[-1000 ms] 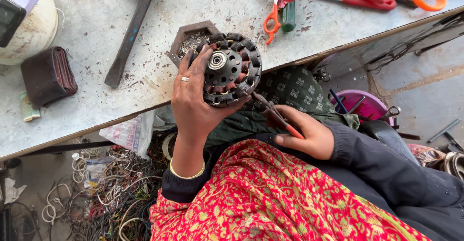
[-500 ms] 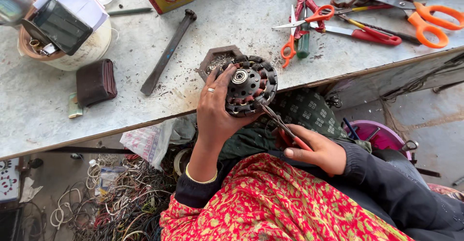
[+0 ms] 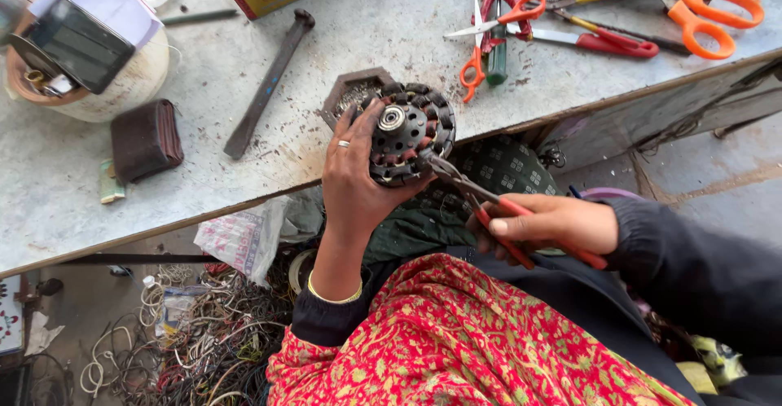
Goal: The person is repairing a motor stator by hand. They use pliers and scissors to remove old copper windings from the stator slots and then insert new copper wire into the slots. The person works methodically, slot by slot, using different tools for cutting and pulling the wire.
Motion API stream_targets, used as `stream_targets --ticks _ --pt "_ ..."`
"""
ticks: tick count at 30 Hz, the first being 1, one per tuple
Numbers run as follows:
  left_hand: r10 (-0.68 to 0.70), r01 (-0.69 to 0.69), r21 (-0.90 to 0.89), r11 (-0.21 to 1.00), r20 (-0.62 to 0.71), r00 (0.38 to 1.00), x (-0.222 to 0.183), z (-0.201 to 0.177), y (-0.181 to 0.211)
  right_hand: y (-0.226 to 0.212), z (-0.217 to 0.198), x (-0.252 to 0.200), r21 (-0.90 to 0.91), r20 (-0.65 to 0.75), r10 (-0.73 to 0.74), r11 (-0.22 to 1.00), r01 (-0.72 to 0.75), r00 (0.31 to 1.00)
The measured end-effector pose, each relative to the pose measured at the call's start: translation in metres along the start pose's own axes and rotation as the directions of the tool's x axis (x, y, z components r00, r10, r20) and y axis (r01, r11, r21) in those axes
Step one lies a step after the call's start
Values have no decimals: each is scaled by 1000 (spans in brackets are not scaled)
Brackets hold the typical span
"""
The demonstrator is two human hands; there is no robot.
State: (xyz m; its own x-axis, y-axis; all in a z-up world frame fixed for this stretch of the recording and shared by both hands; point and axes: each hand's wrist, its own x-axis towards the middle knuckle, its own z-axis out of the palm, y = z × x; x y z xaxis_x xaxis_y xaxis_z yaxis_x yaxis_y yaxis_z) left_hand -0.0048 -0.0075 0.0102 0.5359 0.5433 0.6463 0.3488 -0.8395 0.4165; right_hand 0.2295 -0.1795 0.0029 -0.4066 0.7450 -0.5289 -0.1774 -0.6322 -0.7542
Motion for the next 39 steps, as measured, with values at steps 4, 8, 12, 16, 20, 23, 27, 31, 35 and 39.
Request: stream_targets --ticks 4,8,12,16,20,23,27,31,35,39 --pt "5 -5 12 1000 -5 1000 -1 3 -3 -22 14 -12 -24 -106 167 985 -170 980" --pt "2 -2 5 1000 -22 1000 -1 4 -2 -41 31 -17 -117 -220 199 966 -229 955" --pt "-4 4 7 1000 -25 1000 0 1 2 -60 38 -22 -415 -364 187 845 -339 912" --pt "-19 19 -6 1000 -27 999 1 2 3 -67 46 -26 -449 -372 159 832 -327 914" --pt "-32 32 -8 999 -25 999 1 3 3 -71 49 -27 -444 -400 197 813 -377 895" --pt "-28 27 -7 1000 -25 999 0 3 3 -69 49 -26 -413 -420 196 828 -379 886" --pt "-15 15 -14 1000 -29 999 -1 5 1 -51 44 -24 -353 -431 176 869 -345 885" --pt "-27 26 -8 1000 -23 999 -2 5 0 -19 29 -13 -314 -345 29 938 -145 938" --pt "-28 29 18 999 -24 999 1 3 1 14 13 9 -419 -254 -246 900 123 935" --pt "2 -1 35 999 -30 1000 2 2 0 41 6 32 -513 -128 -544 752 415 829"
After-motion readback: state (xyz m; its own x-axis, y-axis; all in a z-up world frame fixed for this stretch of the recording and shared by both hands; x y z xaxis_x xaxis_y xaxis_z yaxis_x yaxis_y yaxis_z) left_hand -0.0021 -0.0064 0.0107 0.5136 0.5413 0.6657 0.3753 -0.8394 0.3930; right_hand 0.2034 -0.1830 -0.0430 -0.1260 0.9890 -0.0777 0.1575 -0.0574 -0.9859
